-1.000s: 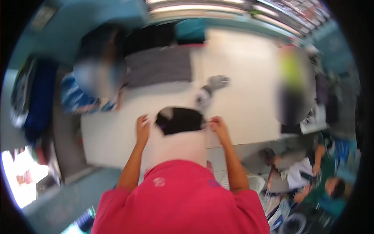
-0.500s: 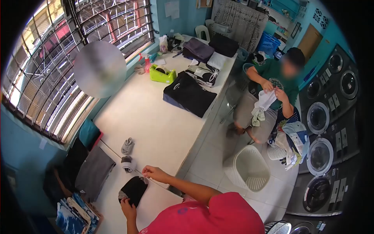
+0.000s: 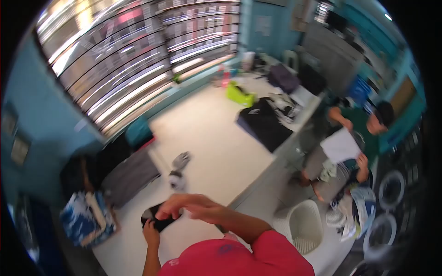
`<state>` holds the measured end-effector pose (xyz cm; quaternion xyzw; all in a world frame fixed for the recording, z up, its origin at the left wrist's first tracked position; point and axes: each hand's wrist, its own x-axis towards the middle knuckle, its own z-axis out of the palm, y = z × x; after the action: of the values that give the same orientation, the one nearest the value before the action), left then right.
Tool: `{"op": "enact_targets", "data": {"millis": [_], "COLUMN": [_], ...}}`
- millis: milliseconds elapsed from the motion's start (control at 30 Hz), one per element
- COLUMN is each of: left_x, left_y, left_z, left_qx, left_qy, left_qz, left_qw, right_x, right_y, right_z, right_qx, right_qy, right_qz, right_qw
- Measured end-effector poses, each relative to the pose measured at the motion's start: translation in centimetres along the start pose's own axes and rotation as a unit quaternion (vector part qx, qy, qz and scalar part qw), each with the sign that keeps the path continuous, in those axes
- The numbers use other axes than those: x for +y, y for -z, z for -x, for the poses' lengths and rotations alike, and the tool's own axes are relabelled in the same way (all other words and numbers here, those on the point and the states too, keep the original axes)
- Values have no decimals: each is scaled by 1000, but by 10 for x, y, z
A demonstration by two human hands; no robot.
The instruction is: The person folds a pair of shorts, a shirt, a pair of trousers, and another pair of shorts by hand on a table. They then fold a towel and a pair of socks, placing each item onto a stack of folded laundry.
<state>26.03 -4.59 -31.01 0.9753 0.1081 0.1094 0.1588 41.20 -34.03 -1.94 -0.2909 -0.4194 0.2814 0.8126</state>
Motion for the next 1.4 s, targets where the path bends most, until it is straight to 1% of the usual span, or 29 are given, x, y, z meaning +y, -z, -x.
{"op": "enact_targets", "data": {"millis": [33,67,100,133,200,233,300,333,367,400,433,467,500,533,567,667,767,800,833,867,900,967,1000,1033,1100,1133,1300,1333,1400], "left_x": [-5,-12,-25,-16,-29,-33,-36,-46,-57,-71,-88,-109,-118,-120,-125,-144,-155,-160,-161,-161,-168,-187,-158,-160,-165,-164,-148,-147,-144], "left_y": [-1,1,-5,10,10,12,27,27,28,28,27,22,30,43,51,44,50,44,43,42,34,18,65,62,56,52,49,49,52], "left_z": [-4,-1,2,0,-3,-7,-21,-28,-37,-46,-54,-60,-68,-77,-85,-104,-129,-135,-142,-148,-153,-153,-163,-160,-154,-145,-81,-80,-83], "left_qx": [-24,5,9,-2,-14,6,58,105,112,160,206,222,230,197,158,133,106,111,114,116,108,5,-27,-30,-75,-73,-86,-86,-16], "left_qy": [40,3,-5,11,17,29,120,144,154,228,293,331,333,416,488,488,496,492,487,491,492,404,458,464,541,546,566,566,534], "left_qz": [-3,-2,15,20,77,115,239,260,260,352,437,511,508,576,634,628,608,570,530,498,499,517,526,524,528,527,634,634,725], "left_qw": [999,1000,1000,1000,997,993,962,949,947,894,825,762,760,676,579,591,611,649,685,706,705,755,716,714,650,647,520,519,435], "right_x": [-12,-21,-22,-27,4,13,25,53,57,57,63,75,87,115,147,247,320,321,321,320,319,321,328,328,320,315,294,291,287], "right_y": [-18,-34,-48,-63,-87,-101,-126,-149,-123,-73,-46,-53,-58,-33,6,138,245,244,237,232,227,223,236,237,231,226,200,201,198], "right_z": [-9,-21,-40,-50,-78,-87,-104,-126,-126,-117,-120,-151,-187,-202,-207,-173,-114,-115,-116,-117,-119,-120,-115,-112,-113,-111,-100,-98,-99], "right_qx": [-42,-98,-191,-222,-256,-259,-151,-75,-80,-159,-234,-119,-2,112,168,370,372,375,387,399,405,362,371,372,371,368,342,341,339], "right_qy": [56,140,215,223,366,352,306,429,422,295,161,110,58,-2,-49,-246,-331,-330,-390,-448,-450,-453,-458,-463,-469,-480,-528,-553,-573], "right_qz": [-19,28,-37,-54,-94,-123,-125,-126,-135,-5,127,195,261,311,289,303,464,467,432,394,394,354,265,262,99,106,89,50,12], "right_qw": [997,985,957,947,890,891,932,891,893,942,950,967,964,944,941,843,733,730,715,696,691,734,763,761,795,790,772,759,746]}}
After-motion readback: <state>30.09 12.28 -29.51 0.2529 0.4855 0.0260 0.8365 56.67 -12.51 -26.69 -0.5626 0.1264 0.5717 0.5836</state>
